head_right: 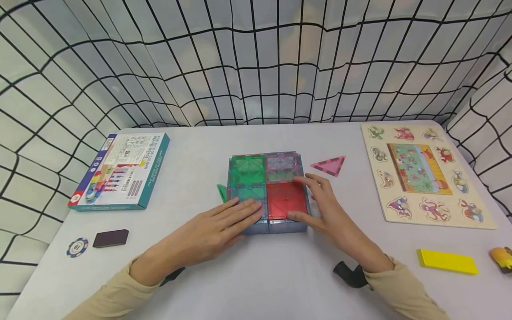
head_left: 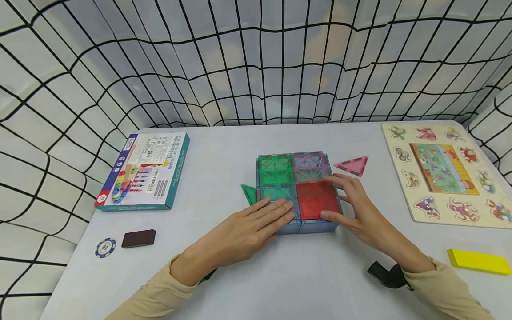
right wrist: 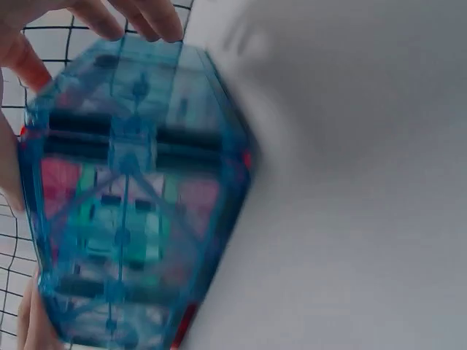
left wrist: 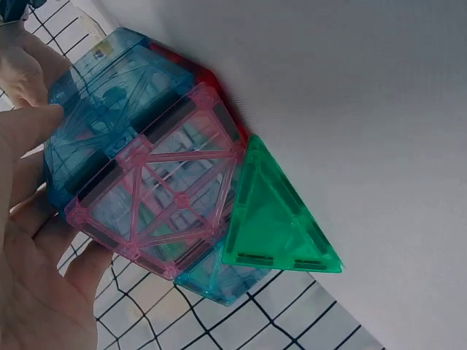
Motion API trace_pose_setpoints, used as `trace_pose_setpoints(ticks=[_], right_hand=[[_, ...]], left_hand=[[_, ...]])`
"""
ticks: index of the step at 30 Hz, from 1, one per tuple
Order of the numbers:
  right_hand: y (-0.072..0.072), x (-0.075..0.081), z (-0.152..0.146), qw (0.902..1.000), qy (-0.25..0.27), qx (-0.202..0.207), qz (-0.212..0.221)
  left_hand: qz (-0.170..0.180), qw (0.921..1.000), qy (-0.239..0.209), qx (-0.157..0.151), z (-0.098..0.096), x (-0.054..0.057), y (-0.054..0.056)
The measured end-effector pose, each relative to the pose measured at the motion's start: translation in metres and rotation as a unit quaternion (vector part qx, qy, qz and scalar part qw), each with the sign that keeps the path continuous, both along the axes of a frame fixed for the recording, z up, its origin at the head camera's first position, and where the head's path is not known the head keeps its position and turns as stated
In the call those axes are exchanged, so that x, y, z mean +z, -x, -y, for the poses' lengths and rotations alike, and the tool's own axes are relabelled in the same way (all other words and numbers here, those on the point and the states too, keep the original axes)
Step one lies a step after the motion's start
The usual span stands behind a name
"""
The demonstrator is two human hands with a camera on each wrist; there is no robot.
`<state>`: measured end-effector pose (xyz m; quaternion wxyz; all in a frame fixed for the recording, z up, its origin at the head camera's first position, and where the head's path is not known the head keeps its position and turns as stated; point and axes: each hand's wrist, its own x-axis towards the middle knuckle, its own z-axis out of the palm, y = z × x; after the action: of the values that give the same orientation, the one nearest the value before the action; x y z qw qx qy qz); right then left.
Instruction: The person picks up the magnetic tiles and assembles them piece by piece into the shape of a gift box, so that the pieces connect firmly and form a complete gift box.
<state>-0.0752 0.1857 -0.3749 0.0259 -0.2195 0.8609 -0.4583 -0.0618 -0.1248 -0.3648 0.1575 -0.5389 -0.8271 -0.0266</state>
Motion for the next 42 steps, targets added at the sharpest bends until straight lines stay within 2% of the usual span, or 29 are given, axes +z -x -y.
trace_pose_setpoints(ticks=[4,9,15,23,26,29,31,35,37,40,42], right_hand=[[-0.003,-0.004,0.001,0.9979,0.023,0.01,0.059],[-0.008,-0.002,-0.002,0.9901,0.038,0.011,0.134],[-0.009,0.0,-0.005,0.9795,0.044,0.001,0.197],[-0.01,-0.004,-0.002,0.9827,0.049,-0.003,0.179],[-0.009,-0.002,-0.003,0.9836,0.041,-0.003,0.176],[-0.005,0.001,-0.006,0.9852,0.026,0.0,0.169],[0.002,0.005,-0.01,0.9889,0.015,0.0,0.147],[0.027,0.018,-0.023,0.996,-0.02,-0.015,0.086],[0.044,0.025,-0.033,0.9972,-0.04,-0.024,0.059],[0.066,0.031,-0.047,0.9966,-0.067,-0.033,0.034],[0.079,0.032,-0.054,0.9962,-0.079,-0.032,0.019]], left_hand=[[0.011,0.9999,-0.003,0.004,0.002,0.0,0.0],[0.026,0.9996,-0.003,0.007,0.003,-0.001,0.0],[0.019,0.9998,0.0,0.01,0.004,-0.002,-0.001],[-0.015,0.9997,0.016,0.009,0.006,-0.002,-0.002],[0.007,0.9999,-0.002,0.009,0.006,-0.002,-0.002],[0.051,0.9982,-0.03,0.006,0.006,-0.002,-0.002],[0.081,0.9953,-0.053,-0.001,0.006,0.0,0.0],[0.122,0.9858,-0.115,0.0,0.01,0.009,0.006],[0.144,0.9765,-0.159,0.023,0.017,0.015,0.012],[0.194,0.9519,-0.223,0.082,0.03,0.021,0.025],[0.232,0.9336,-0.243,0.125,0.038,0.021,0.036]])
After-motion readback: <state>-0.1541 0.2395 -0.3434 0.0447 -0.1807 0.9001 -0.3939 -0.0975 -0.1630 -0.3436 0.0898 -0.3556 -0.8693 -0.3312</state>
